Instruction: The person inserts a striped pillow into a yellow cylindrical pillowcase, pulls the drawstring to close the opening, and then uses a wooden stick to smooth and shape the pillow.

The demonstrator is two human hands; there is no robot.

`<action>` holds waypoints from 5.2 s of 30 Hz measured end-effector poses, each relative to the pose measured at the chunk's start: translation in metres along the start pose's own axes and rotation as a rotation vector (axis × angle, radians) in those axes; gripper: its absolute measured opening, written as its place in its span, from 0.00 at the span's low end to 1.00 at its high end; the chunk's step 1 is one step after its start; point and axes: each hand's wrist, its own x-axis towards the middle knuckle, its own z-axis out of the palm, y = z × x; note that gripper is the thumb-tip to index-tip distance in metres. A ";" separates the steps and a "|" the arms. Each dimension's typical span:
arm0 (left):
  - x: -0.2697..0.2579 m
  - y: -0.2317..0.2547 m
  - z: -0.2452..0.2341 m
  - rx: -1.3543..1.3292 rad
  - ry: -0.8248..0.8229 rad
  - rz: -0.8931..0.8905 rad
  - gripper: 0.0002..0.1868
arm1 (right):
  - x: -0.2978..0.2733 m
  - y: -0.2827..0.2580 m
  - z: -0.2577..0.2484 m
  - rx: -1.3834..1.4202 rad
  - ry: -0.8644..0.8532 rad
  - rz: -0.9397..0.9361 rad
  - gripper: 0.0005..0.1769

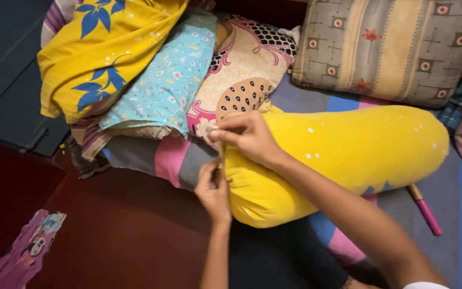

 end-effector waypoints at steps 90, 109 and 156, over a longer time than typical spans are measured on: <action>-0.291 -0.014 0.020 -0.163 -1.185 -0.536 0.10 | -0.273 0.106 -0.184 -0.441 0.748 0.089 0.43; -0.286 0.037 0.106 -0.138 -0.986 0.225 0.09 | -0.477 0.062 -0.047 -0.151 1.123 0.223 0.09; -0.282 0.054 0.095 -0.037 -1.204 0.205 0.16 | -0.471 -0.015 -0.056 -0.643 0.762 0.282 0.10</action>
